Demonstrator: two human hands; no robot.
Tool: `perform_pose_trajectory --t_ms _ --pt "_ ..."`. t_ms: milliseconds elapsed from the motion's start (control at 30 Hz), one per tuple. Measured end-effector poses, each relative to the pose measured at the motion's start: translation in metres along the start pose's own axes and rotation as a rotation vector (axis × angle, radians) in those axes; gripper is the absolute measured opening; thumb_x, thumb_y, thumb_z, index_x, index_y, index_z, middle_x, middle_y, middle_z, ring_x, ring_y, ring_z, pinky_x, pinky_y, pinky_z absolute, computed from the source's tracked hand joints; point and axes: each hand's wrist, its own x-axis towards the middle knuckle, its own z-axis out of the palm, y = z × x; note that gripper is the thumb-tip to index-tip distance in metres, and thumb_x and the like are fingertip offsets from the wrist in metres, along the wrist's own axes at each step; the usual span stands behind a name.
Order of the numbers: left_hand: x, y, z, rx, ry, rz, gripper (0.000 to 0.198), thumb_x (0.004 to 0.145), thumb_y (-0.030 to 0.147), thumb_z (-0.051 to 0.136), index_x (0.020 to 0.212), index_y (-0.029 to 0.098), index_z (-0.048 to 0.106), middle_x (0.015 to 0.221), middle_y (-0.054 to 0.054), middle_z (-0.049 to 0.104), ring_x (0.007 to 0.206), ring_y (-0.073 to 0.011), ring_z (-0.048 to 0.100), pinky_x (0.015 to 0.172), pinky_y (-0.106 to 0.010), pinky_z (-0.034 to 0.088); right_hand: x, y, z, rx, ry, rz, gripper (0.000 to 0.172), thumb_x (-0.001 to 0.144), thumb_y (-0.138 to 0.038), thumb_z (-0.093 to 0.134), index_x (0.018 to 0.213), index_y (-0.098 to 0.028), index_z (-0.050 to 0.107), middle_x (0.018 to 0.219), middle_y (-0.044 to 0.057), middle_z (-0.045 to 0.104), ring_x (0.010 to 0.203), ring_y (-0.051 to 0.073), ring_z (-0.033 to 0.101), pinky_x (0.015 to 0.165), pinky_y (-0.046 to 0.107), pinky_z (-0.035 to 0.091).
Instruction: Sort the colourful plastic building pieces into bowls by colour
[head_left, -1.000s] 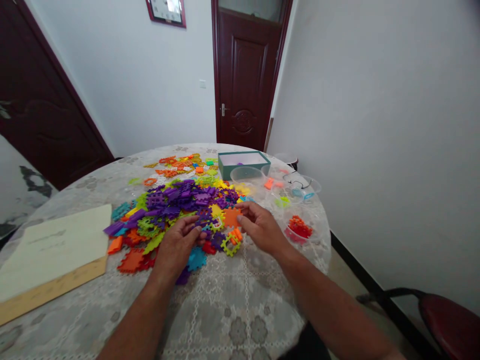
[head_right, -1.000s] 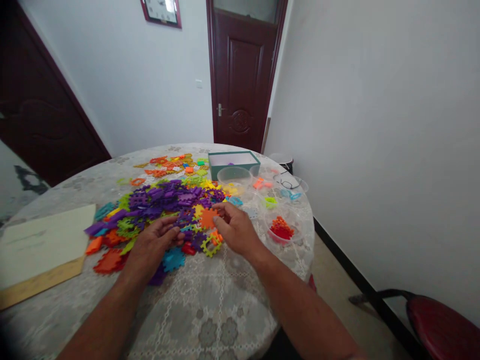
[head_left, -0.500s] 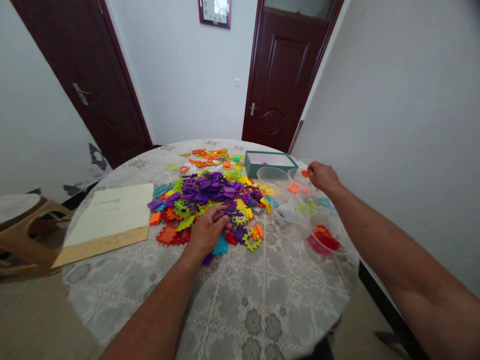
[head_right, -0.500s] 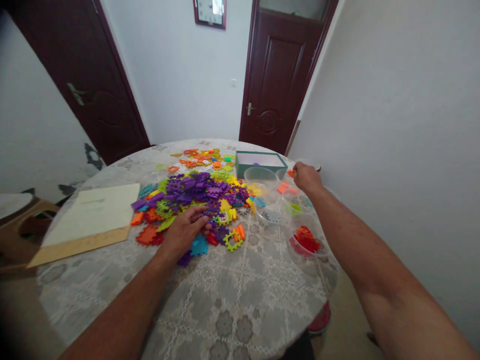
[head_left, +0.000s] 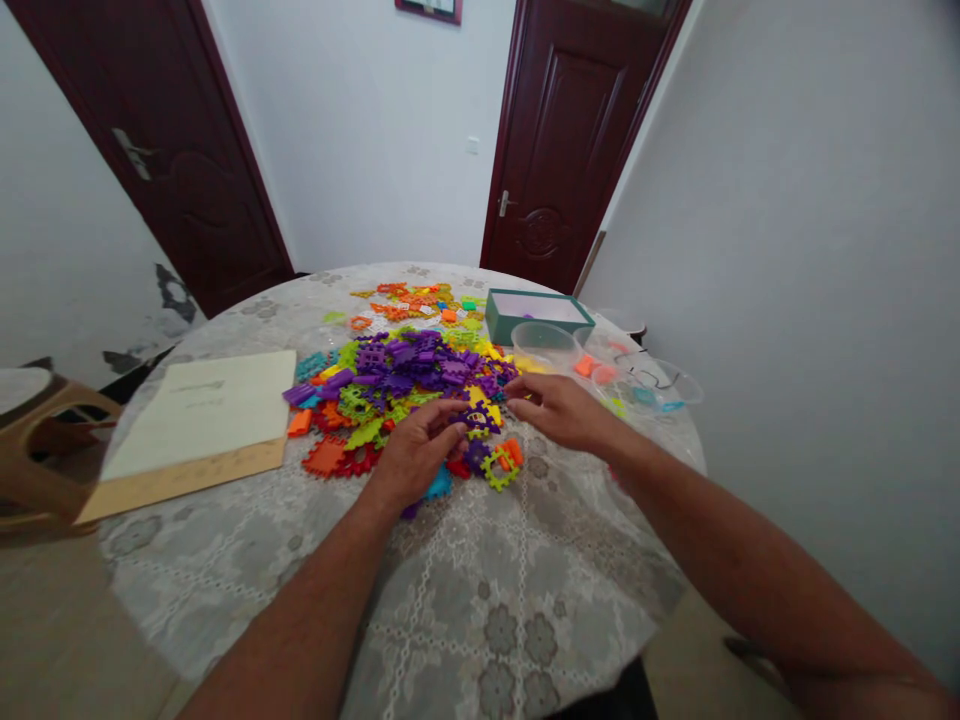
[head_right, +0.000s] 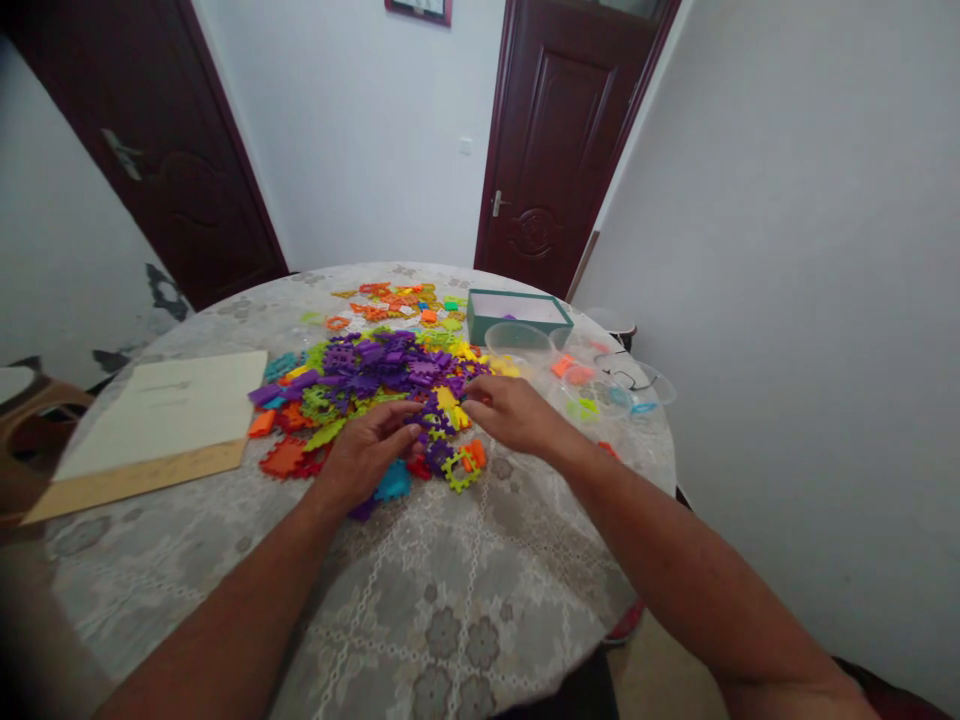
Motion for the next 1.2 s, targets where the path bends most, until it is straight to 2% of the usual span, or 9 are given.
perform_pose_trajectory --t_ms 200,367,433,533,633,733,933,1100,1200 --pt "0.0 -0.003 -0.002 0.053 -0.075 0.05 0.032 0.088 0.035 0.067 0.115 0.02 0.067 0.086 -0.002 0.074 0.074 -0.0184 0.07 0.069 -0.029 0.055 -0.013 -0.022 0.047 0.18 -0.053 0.117 0.008 0.087 -0.019 0.062 0.079 -0.02 0.062 0.07 -0.003 0.063 0.061 0.012 0.057 0.054 0.023 0.039" --pt "0.0 -0.005 -0.006 0.425 0.043 0.19 0.026 0.094 0.035 0.06 0.114 0.021 0.068 0.089 -0.002 0.076 0.081 -0.02 0.072 0.074 -0.031 0.053 0.012 -0.002 0.007 0.415 -0.464 0.326 0.006 0.089 -0.023 0.061 0.087 -0.018 0.064 0.068 -0.002 0.066 0.055 0.011 0.06 0.051 0.021 0.047" --pt "-0.001 -0.007 -0.006 0.59 0.078 0.243 0.022 0.096 0.033 0.058 0.111 0.022 0.069 0.088 -0.002 0.077 0.082 -0.0206 0.072 0.076 -0.031 0.052 0.034 0.013 -0.018 0.393 -0.48 0.353 0.007 0.088 -0.022 0.064 0.086 -0.017 0.068 0.071 0.001 0.068 0.056 0.011 0.061 0.051 0.021 0.05" --pt "-0.001 -0.013 -0.004 0.751 0.066 0.313 0.02 0.098 0.031 0.056 0.107 0.022 0.071 0.094 -0.004 0.078 0.088 -0.0225 0.073 0.082 -0.033 0.051 0.073 0.041 -0.048 0.313 -0.145 0.462 0.007 0.086 -0.018 0.068 0.091 -0.014 0.071 0.072 0.004 0.069 0.054 0.011 0.06 0.049 0.02 0.049" --pt "-0.001 -0.016 -0.003 0.799 0.038 0.354 0.02 0.1 0.03 0.054 0.108 0.022 0.071 0.1 -0.005 0.078 0.094 -0.0231 0.073 0.087 -0.034 0.051 0.105 0.069 -0.066 0.271 0.248 0.54 0.031 0.088 -0.016 0.068 0.119 -0.012 0.069 0.094 0.009 0.074 0.055 0.009 0.061 0.049 0.019 0.049" --pt "-0.001 -0.016 -0.003 0.812 0.041 0.352 0.021 0.1 0.029 0.053 0.107 0.022 0.071 0.101 -0.006 0.078 0.095 -0.0233 0.073 0.088 -0.034 0.051 0.116 0.086 -0.074 0.237 0.375 0.573 0.053 0.09 -0.012 0.061 0.143 -0.014 0.055 0.12 0.014 0.07 0.056 0.007 0.062 0.049 0.019 0.049" --pt "0.0 -0.014 -0.003 0.837 0.05 0.332 0.019 0.099 0.027 0.054 0.107 0.022 0.071 0.102 -0.006 0.079 0.094 -0.0234 0.074 0.087 -0.034 0.052 0.069 0.061 -0.055 0.152 0.217 0.524 0.031 0.092 -0.014 0.06 0.122 -0.013 0.07 0.105 0.012 0.075 0.063 0.012 0.067 0.052 0.021 0.05" --pt "0.0 -0.018 -0.003 0.864 0.032 0.346 0.019 0.099 0.027 0.054 0.108 0.021 0.07 0.103 -0.006 0.079 0.096 -0.0234 0.074 0.09 -0.034 0.052 -0.016 0.004 0.009 -0.169 -0.081 0.152 0.03 0.094 -0.024 0.062 0.123 -0.023 0.071 0.124 0.01 0.073 0.109 0.024 0.069 0.094 0.037 0.055" --pt "0.0 -0.018 -0.002 0.874 0.013 0.356 0.019 0.099 0.027 0.054 0.108 0.022 0.07 0.101 -0.006 0.078 0.094 -0.0227 0.074 0.088 -0.033 0.052 -0.05 -0.015 0.051 -0.36 -0.137 0.239 0.045 0.095 -0.031 0.062 0.138 -0.021 0.061 0.137 0.015 0.063 0.12 0.029 0.064 0.098 0.041 0.051"
